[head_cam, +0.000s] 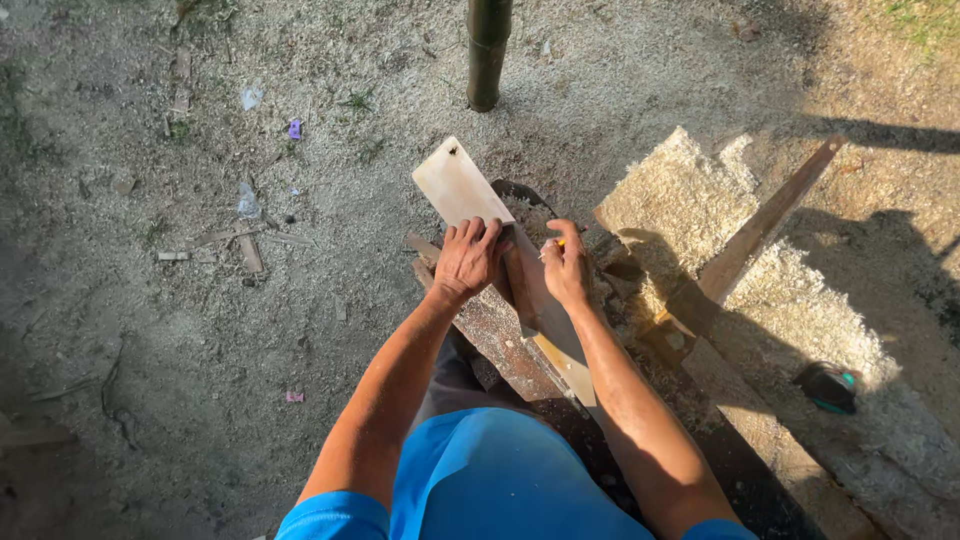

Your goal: The person measures a wooden plank with a tape measure, marks it with a pencil using a square, then saws the plank by hand with a hand saw. They reposition the plank on the support and continue sawing through it.

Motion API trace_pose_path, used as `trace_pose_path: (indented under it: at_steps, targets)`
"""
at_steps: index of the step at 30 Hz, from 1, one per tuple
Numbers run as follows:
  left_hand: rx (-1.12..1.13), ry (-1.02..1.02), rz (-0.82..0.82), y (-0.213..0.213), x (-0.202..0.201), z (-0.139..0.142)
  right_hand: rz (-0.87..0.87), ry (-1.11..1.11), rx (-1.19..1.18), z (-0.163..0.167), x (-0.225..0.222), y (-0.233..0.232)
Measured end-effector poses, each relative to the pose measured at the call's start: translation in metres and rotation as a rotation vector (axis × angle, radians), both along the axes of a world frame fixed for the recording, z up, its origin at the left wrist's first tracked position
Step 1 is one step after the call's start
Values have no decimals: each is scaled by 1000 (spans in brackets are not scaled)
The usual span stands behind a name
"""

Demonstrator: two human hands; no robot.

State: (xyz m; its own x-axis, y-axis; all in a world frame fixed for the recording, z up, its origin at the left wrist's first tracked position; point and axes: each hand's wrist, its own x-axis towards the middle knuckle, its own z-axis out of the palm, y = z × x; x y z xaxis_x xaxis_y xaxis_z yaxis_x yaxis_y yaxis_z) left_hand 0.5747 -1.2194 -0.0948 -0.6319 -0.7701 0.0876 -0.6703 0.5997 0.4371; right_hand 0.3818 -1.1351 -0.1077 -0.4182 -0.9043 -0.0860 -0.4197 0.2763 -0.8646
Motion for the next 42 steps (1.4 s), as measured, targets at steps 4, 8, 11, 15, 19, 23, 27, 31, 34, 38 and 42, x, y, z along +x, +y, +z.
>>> trace_pose_path:
  at_steps: [4, 8, 11, 15, 19, 23, 27, 31, 34, 38, 42]
  targets:
    - [-81, -67, -213, -40, -8, 4, -80, 22, 55, 11, 15, -3]
    - [-119, 0, -448, -108, -23, 0, -185, 46, 50, 17, 34, -1]
    - [-80, 4, -643, -151, -36, -9, -327, 98, -14, 12, 55, -6]
    - [21, 16, -857, -186, -40, -19, -642, 83, -237, 7, 98, -28]
    - [108, -48, -999, -194, -40, -22, -955, -129, -314, 8, 139, -45]
    - [177, -109, -1056, -188, -40, -21, -1049, 106, -86, 15, 160, -54]
    - [123, -178, -994, -186, -36, -18, -1001, 111, -174, 24, 172, -63]
    - [45, -25, -985, -188, -33, -21, -929, 238, -107, 31, 188, -70]
    - [110, -107, -1008, -189, -33, -26, -939, 199, -60, 33, 198, -72]
    - [47, -12, -1011, -188, -31, -32, -862, 337, -30, 29, 203, -75]
    - [63, -45, -1009, -188, -29, -32, -829, 399, -7, 25, 203, -76]
